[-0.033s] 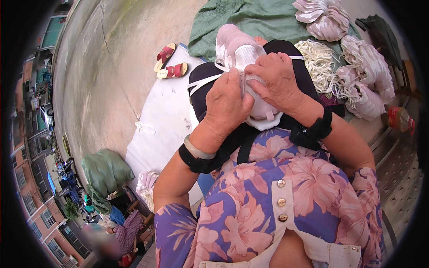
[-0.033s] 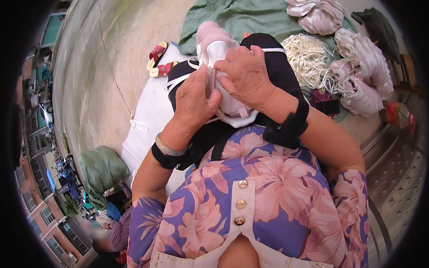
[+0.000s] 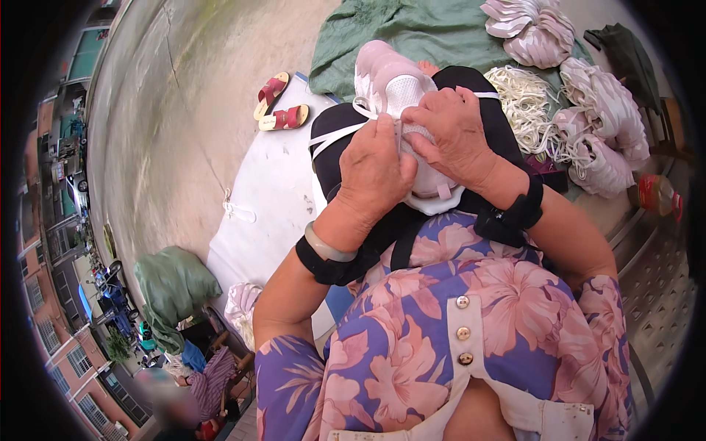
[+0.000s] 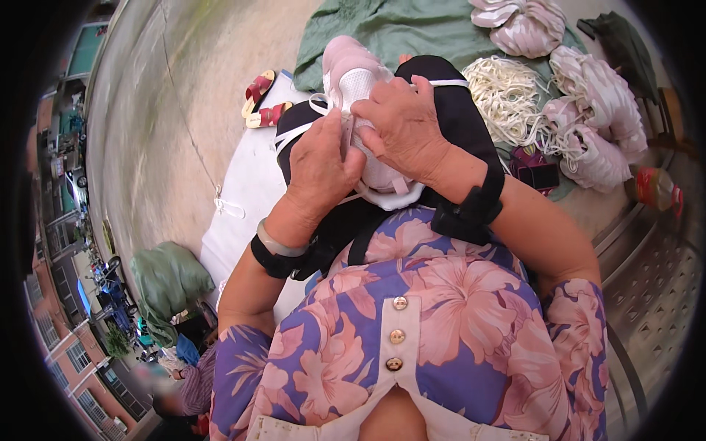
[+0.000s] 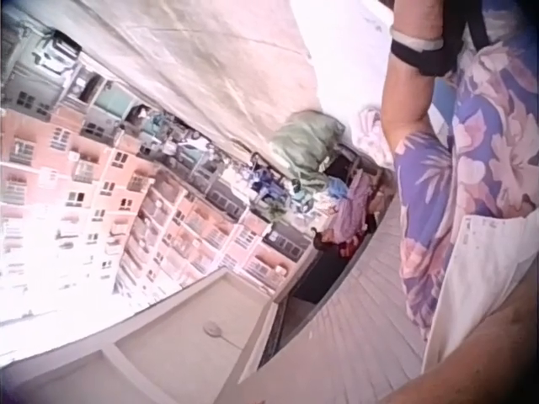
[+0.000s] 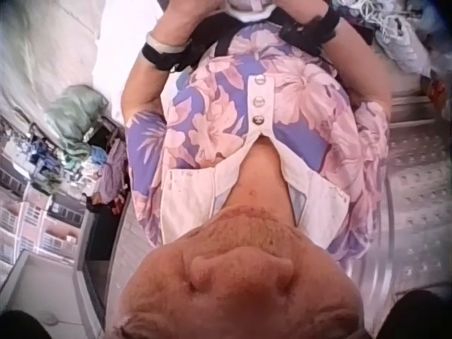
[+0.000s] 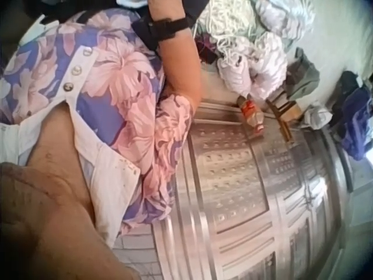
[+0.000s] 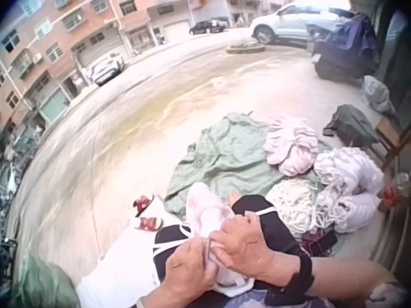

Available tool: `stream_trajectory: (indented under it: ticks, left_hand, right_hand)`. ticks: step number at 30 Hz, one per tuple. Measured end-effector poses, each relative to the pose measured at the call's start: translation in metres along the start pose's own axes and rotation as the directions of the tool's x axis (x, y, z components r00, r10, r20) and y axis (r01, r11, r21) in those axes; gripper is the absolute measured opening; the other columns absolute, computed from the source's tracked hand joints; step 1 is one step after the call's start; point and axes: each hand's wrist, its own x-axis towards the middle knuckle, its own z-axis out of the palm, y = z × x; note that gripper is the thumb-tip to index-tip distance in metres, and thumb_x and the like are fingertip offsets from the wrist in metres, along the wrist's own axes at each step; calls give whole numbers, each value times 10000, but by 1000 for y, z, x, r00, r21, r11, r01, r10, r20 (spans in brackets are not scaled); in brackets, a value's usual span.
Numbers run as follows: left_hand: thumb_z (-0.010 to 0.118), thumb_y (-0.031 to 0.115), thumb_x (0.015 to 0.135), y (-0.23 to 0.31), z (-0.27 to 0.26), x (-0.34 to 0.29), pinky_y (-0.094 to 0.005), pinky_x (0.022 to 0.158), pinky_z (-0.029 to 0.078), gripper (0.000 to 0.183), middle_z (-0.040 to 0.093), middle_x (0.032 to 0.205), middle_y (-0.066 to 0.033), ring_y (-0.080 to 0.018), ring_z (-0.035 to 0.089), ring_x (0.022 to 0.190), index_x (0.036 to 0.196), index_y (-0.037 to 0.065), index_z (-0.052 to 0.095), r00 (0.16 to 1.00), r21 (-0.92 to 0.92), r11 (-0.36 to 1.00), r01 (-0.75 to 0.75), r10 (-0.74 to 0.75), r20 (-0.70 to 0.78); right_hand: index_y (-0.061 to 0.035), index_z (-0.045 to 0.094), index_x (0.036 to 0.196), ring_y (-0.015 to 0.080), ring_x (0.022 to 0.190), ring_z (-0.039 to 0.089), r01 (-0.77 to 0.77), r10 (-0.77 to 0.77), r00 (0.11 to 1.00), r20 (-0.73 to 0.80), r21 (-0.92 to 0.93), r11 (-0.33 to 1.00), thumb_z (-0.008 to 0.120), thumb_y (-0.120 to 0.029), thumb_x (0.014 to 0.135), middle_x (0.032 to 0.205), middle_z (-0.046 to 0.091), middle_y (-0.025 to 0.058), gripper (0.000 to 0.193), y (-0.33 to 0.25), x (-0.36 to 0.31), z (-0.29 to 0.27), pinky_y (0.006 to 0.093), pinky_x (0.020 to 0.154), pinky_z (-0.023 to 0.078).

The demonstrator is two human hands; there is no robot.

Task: The recorder is threading laces into pink and white sneakers.

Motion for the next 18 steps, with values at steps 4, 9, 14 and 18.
stream_trajectory:
  ticks: [4, 9, 14, 18]
  left_hand:
    - [582, 87, 688, 2, 8, 5, -401, 677, 479, 306, 566, 849, -188, -336, 583, 775, 963, -40, 538, 995, 33, 996, 87, -88, 38]
    - [578, 63, 678, 1, 17, 10, -405, 637, 478, 244, 549, 821, -190, -339, 577, 738, 903, -22, 534, 997, 116, 991, 68, -71, 22]
    - [562, 82, 690, -7, 17, 17, -438, 671, 474, 191, 568, 790, -200, -362, 577, 750, 860, -5, 566, 991, 81, 992, 93, -100, 90]
    - [549, 97, 693, -8, 12, 23, -456, 687, 468, 177, 574, 767, -209, -374, 573, 756, 840, -1, 571, 989, 46, 995, 84, -89, 116]
  right_hand:
    - [-172, 606, 891, 224, 875, 516, 14, -15, 999, -37, -23, 1000, 688, -219, 669, 827, 525, 25, 241, 1, 0, 7, 485, 906, 292]
    - [-183, 597, 892, 213, 886, 515, 68, -74, 994, -76, -76, 995, 714, -263, 657, 821, 520, 15, 274, 12, -1, 14, 539, 965, 251]
    - [-192, 595, 881, 206, 896, 517, 145, -157, 985, -78, -140, 980, 719, -307, 664, 819, 513, 5, 275, 22, 2, 17, 561, 973, 237]
    - [-193, 598, 878, 203, 901, 519, 172, -185, 980, -73, -155, 973, 715, -316, 669, 824, 512, 5, 269, 29, 6, 12, 568, 977, 229]
